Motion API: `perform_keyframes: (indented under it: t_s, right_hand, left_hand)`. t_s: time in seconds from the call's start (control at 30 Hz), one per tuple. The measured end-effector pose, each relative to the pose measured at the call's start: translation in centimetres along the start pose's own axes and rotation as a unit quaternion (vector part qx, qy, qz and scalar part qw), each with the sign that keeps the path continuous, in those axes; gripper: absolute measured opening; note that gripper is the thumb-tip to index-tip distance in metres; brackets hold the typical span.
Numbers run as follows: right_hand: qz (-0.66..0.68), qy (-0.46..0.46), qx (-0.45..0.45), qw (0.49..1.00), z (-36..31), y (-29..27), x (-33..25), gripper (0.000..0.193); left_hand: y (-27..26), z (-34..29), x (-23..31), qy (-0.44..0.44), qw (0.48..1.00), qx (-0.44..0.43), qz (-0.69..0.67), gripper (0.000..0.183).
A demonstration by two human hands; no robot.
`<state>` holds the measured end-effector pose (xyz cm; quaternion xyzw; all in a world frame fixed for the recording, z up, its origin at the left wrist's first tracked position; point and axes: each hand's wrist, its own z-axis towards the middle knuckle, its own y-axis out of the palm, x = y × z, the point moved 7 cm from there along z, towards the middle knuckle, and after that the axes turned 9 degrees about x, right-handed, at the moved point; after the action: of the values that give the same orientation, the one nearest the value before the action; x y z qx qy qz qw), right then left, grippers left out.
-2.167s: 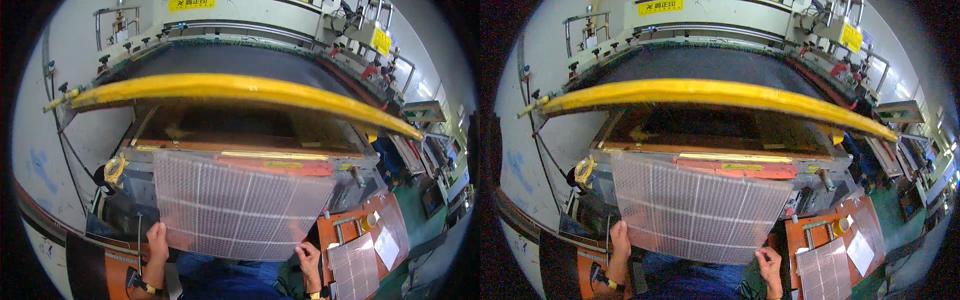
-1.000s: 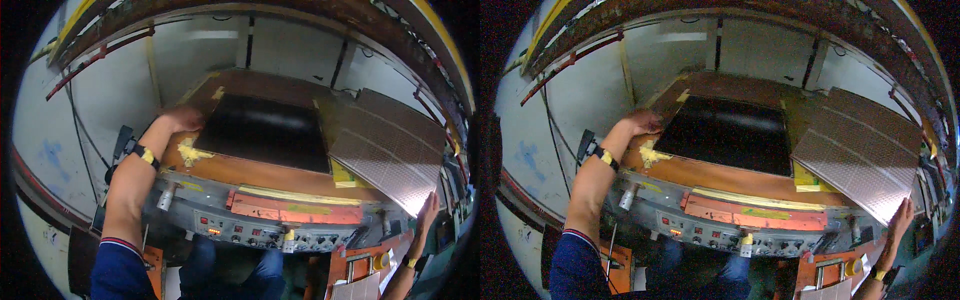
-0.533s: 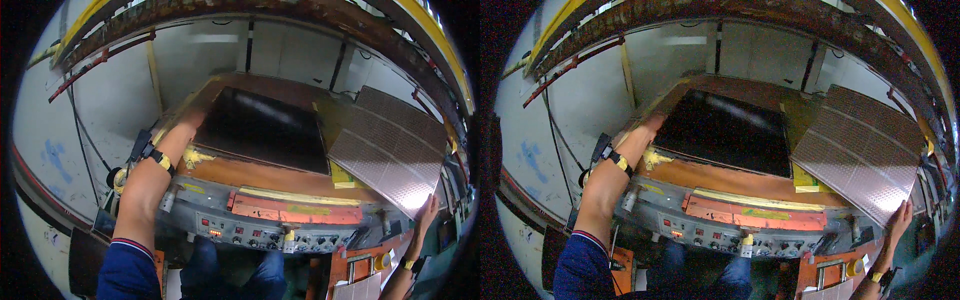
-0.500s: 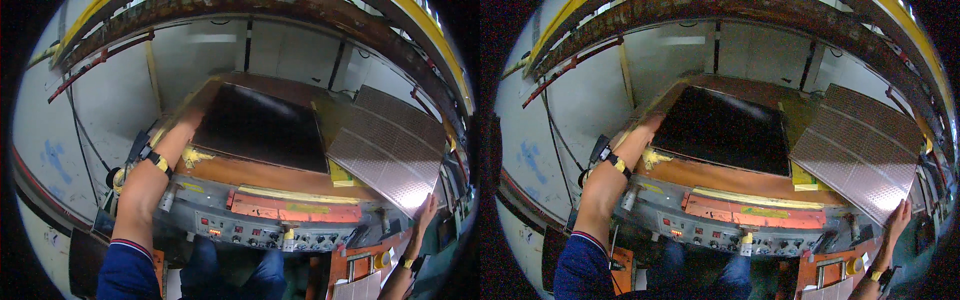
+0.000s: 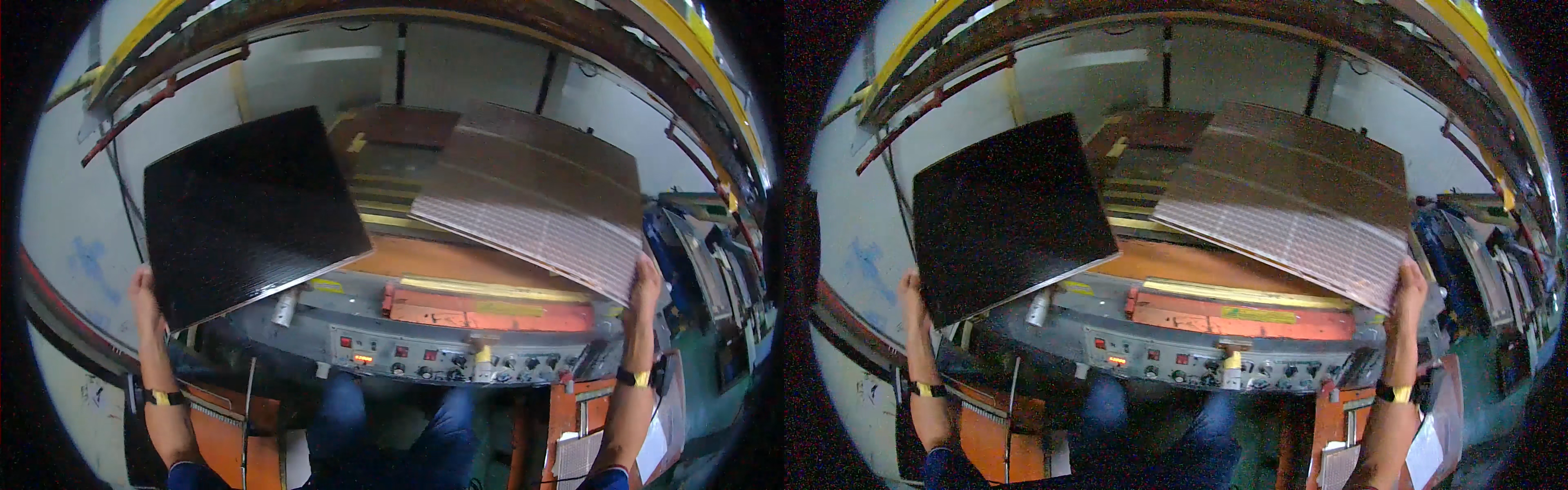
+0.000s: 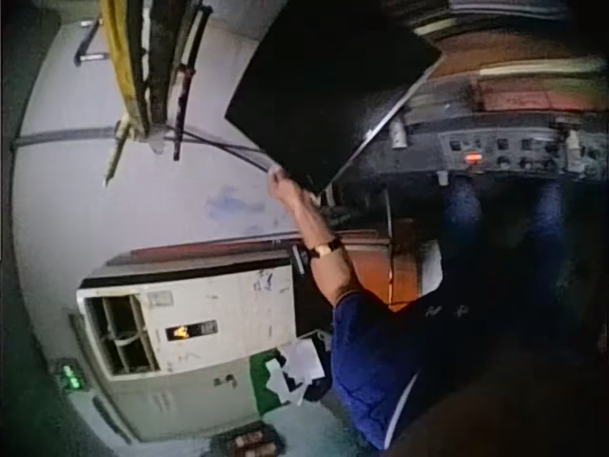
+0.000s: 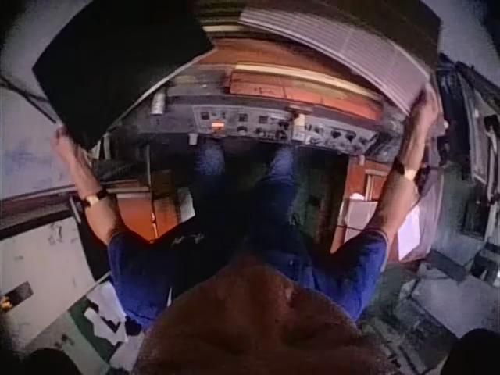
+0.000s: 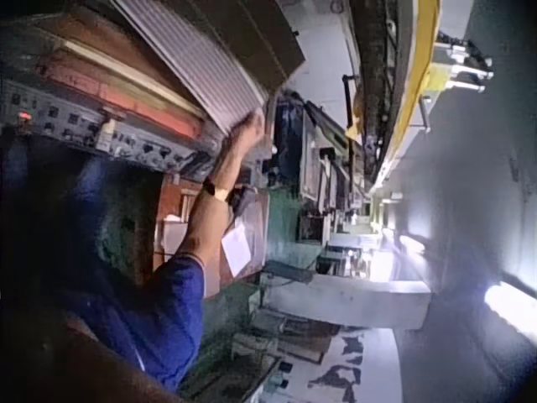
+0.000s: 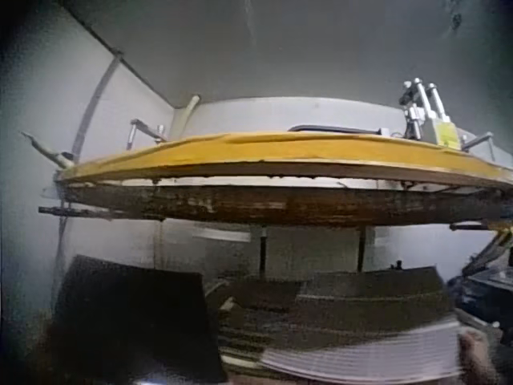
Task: Operating a screen printing machine to print patterns onto panels and placing them in a drying rack.
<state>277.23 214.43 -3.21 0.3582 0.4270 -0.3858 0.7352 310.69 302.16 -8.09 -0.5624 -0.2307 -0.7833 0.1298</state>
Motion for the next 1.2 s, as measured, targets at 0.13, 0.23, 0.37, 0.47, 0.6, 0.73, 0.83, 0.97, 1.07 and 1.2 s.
perform_keyframes:
  t_s: [0.13,0.23,0.37,0.47,0.6,0.73,0.83,0.97,1.07,1.2]
  right_hand:
    - [-0.135,0.02,-0.096,0.986,5.6,8.2,6.9,0.031]
    - [-0.114,-0.07,-0.071,0.988,4.9,16.7,9.1,0.037]
    - [-0.209,-0.064,-0.131,0.967,7.1,18.5,13.3,0.036]
    - [-0.027,0.131,-0.142,0.981,0.8,22.2,11.7,0.037]
    - [-0.039,0.166,-0.079,0.982,2.1,19.7,12.7,0.033]
    - [-0.226,0.175,-0.081,0.955,3.7,18.8,11.6,0.029]
    - [-0.306,0.09,-0.12,0.94,5.5,18.1,12.3,0.033]
    - [-0.223,0.027,-0.14,0.964,2.7,20.5,10.3,0.039]
    - [-0.242,0.073,-0.161,0.954,2.7,20.5,10.7,0.042]
    - [-0.256,0.005,-0.174,0.951,5.8,18.6,13.0,0.04]
  left_hand:
    - [-9.4,2.7,0.1,0.02,0.998,0.049,0.017,0.018]
    - [-14.3,3.5,0.8,0.061,0.992,0.073,0.086,0.018]
    - [-11.9,3.0,1.0,0.051,0.993,0.064,0.09,0.019]
    - [-12.6,2.6,1.2,0.034,0.995,0.065,0.063,0.019]
    - [-12.2,3.2,0.4,0.018,0.997,0.068,0.027,0.019]
    - [-13.3,4.2,-0.4,0.026,0.998,0.056,0.011,0.018]
    - [-12.5,4.0,-0.4,0.031,0.998,0.06,0.01,0.017]
    - [-13.3,3.9,-0.5,0.035,0.997,0.065,0.021,0.017]
    - [-13.4,3.8,-0.5,0.036,0.997,0.07,0.005,0.017]
    - [-12.7,3.6,-0.3,0.039,0.997,0.067,0.008,0.017]
